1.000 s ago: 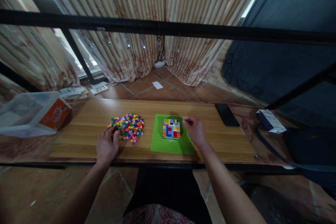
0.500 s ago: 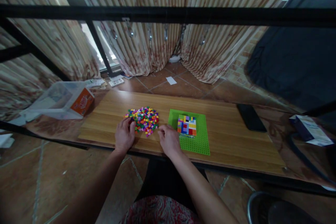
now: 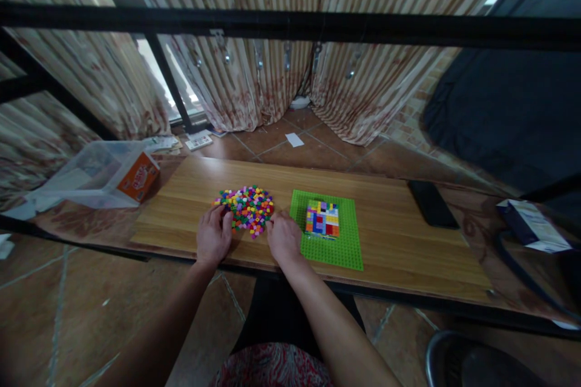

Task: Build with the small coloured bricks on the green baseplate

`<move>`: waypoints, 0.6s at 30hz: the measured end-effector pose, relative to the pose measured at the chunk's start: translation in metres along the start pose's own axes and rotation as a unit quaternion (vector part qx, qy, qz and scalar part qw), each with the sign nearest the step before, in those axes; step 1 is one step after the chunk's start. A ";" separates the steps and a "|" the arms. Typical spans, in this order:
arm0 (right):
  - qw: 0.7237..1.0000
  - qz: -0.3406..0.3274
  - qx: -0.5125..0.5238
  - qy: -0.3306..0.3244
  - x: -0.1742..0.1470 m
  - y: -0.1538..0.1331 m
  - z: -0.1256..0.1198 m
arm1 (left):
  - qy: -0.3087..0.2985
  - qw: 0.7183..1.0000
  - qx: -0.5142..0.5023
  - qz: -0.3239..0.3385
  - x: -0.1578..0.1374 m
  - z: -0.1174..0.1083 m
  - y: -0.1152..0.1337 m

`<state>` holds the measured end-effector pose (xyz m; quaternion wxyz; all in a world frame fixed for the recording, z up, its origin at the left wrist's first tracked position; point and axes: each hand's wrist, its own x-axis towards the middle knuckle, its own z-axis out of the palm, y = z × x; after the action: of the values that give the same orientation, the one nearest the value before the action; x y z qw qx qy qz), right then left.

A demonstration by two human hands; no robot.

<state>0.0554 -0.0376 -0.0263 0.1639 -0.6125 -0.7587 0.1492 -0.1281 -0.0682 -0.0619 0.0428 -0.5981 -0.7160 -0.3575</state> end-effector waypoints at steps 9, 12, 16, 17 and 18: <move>0.986 -0.058 0.142 0.059 -0.028 0.027 -0.032 | -0.001 1.000 0.006 0.010 0.002 0.000 -0.002; 0.977 -0.047 0.176 0.107 -0.035 0.056 -0.052 | 0.001 1.000 0.006 0.007 0.002 -0.001 -0.001; 0.973 0.014 0.161 0.165 -0.035 0.102 -0.075 | 0.001 1.000 0.010 0.005 0.003 0.000 0.000; 0.972 0.029 0.156 0.174 -0.034 0.112 -0.079 | -0.001 1.000 0.010 0.005 0.003 -0.001 0.000; 0.970 0.043 0.152 0.184 -0.032 0.122 -0.083 | -0.003 1.000 0.011 0.005 0.003 -0.001 0.000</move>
<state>0.2044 -0.0417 -0.0058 0.3851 -0.6294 -0.6570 0.1547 -0.1293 -0.0661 -0.0597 0.0490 -0.6019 -0.7171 -0.3480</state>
